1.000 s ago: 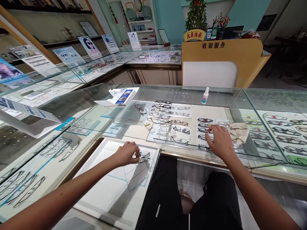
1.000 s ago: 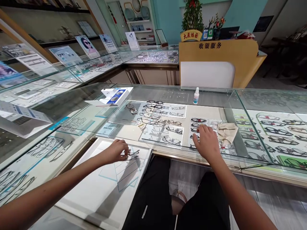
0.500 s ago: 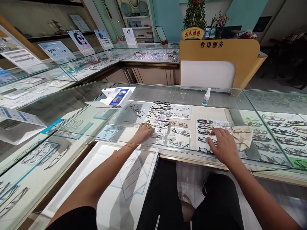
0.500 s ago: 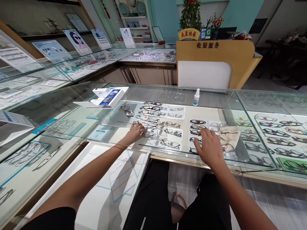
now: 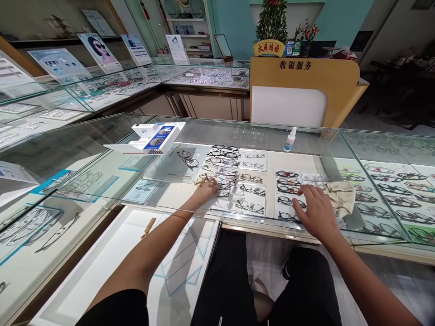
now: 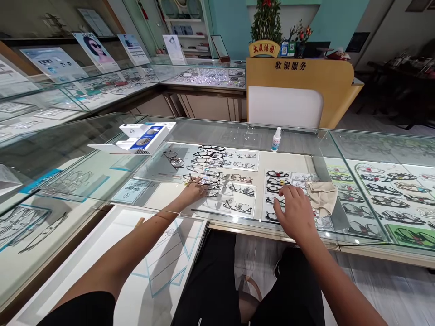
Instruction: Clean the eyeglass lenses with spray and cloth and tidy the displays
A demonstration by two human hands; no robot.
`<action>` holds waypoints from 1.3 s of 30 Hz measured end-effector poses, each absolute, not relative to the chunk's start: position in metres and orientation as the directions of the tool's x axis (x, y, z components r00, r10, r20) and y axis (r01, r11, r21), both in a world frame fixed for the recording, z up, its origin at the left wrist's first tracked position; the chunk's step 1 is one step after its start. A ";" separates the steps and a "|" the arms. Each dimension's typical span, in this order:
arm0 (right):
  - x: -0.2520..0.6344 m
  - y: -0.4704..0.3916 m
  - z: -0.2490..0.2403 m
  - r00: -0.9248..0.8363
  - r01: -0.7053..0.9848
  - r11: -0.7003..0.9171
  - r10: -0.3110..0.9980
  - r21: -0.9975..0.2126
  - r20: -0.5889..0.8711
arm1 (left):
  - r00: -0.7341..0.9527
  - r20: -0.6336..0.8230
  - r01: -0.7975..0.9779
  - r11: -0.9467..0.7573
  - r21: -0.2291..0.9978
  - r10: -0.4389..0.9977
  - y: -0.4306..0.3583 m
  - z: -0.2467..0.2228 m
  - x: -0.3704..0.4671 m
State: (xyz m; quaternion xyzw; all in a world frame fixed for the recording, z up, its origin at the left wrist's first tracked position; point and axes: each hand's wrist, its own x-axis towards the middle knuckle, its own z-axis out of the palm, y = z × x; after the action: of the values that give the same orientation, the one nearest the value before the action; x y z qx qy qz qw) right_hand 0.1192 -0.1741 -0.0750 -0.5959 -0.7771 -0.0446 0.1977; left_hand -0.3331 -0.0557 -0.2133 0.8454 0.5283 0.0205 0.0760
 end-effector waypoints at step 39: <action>0.118 -0.175 -0.075 -0.216 0.946 0.287 0.906 -0.153 0.364 | 0.541 0.123 0.838 -0.545 -0.002 0.832 -0.096 -0.231 -0.354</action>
State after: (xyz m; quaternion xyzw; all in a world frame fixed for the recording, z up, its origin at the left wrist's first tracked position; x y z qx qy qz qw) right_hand 0.1183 -0.1745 -0.0745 -0.5949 -0.7781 -0.0508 0.1953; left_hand -0.3542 -0.0955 -0.2305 0.8773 0.4760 0.0536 -0.0300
